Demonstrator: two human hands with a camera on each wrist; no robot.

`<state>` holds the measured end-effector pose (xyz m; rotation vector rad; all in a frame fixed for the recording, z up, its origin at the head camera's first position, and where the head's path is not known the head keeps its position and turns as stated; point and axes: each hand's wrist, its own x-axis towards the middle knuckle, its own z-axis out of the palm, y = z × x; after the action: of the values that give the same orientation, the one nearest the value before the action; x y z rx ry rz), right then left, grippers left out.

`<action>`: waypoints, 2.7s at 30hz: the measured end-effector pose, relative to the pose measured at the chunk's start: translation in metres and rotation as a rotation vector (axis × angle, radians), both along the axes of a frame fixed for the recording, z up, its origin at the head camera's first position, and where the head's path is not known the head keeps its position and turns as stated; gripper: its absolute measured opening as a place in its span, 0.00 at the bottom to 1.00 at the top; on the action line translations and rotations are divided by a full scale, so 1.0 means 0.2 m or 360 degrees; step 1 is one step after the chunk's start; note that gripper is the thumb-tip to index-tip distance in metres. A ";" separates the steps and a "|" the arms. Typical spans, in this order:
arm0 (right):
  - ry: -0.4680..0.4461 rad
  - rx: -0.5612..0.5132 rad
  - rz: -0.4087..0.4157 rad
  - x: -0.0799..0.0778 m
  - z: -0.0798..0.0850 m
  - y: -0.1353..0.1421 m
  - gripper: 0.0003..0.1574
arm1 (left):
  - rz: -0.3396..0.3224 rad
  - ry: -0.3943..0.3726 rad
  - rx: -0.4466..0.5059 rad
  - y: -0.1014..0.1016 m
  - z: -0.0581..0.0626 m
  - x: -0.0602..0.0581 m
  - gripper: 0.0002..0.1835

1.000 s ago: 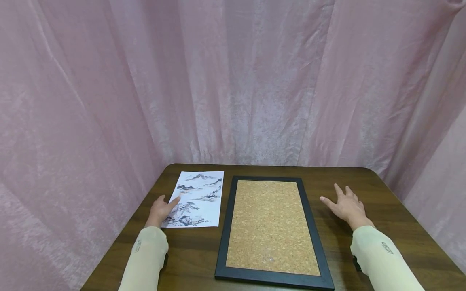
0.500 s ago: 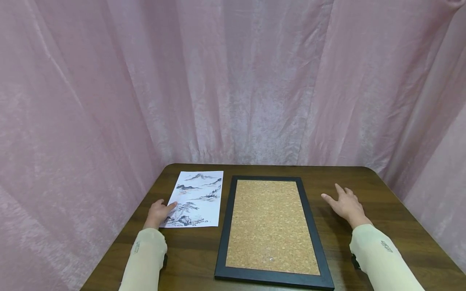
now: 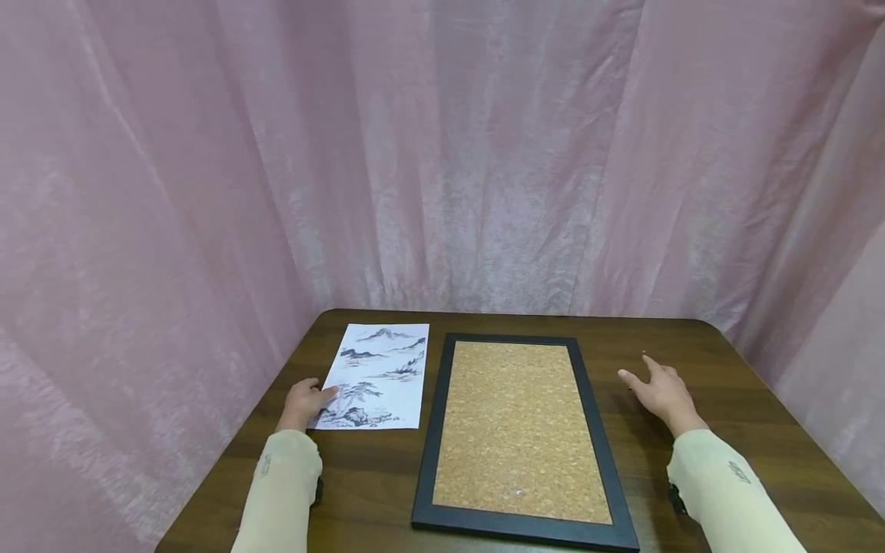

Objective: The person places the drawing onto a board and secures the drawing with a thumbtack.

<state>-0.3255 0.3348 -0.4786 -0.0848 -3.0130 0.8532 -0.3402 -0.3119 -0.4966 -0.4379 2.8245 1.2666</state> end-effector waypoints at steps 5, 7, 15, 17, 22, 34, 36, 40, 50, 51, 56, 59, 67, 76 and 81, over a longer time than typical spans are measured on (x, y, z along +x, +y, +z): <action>0.0014 -0.0073 -0.0023 -0.02 0.01 0.03 0.57 | 0.0023 0.0045 -0.0078 0.05 0.03 -0.02 0.32; -0.0001 -0.0110 -0.0039 -0.03 0.02 0.04 0.57 | 0.0036 0.0062 -0.0111 0.07 0.04 -0.03 0.31; -0.0009 -0.0128 -0.0058 -0.06 0.01 0.04 0.51 | 0.0100 0.0105 -0.0139 0.07 0.02 -0.04 0.23; 0.0007 -0.0129 -0.0041 -0.05 -0.01 0.02 0.48 | 0.0121 0.0114 -0.0130 0.06 0.01 -0.02 0.22; -0.0009 -0.0112 -0.0033 -0.04 -0.07 0.00 0.40 | 0.0128 0.0103 -0.0136 0.04 -0.02 0.00 0.21; 0.0009 -0.0069 -0.0153 -0.06 -0.10 0.00 0.31 | 0.0113 0.0126 -0.0153 0.05 0.00 -0.02 0.22; 0.0016 -0.0061 -0.0175 -0.06 -0.10 -0.01 0.29 | 0.0110 0.0126 -0.0153 0.05 0.00 -0.02 0.22; 0.0022 -0.0055 -0.0196 -0.06 -0.09 -0.01 0.27 | 0.0096 0.0128 -0.0149 0.04 -0.01 -0.02 0.22; 0.0058 -0.0034 -0.0145 -0.05 -0.08 0.00 0.23 | 0.0093 0.0101 -0.0148 0.02 -0.01 -0.03 0.22; 0.0067 -0.0028 -0.0151 -0.05 -0.09 0.00 0.22 | 0.0093 0.0101 -0.0143 0.02 -0.01 -0.04 0.22; 0.0076 -0.0057 -0.0181 -0.05 -0.11 0.01 0.18 | 0.0085 0.0079 -0.0108 0.02 -0.01 -0.04 0.22; 0.0053 -0.0070 -0.0181 -0.05 -0.12 0.01 0.18 | 0.0103 0.0040 -0.0070 0.02 -0.02 -0.04 0.21; 0.0102 -0.0051 -0.0163 -0.06 -0.09 0.02 0.18 | 0.0107 0.0119 -0.0206 0.05 0.00 -0.02 0.15; 0.0089 -0.0054 -0.0155 -0.05 -0.09 0.04 0.19 | 0.0068 0.0194 -0.0177 0.04 0.00 -0.01 0.12; 0.0090 -0.0073 -0.0162 -0.04 -0.10 0.05 0.20 | 0.0032 0.0187 0.0076 0.00 -0.02 -0.04 0.15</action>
<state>-0.3341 0.3440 -0.4981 -0.2091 -2.9088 0.8992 -0.3486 -0.3127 -0.5000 -0.4047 2.8845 1.4054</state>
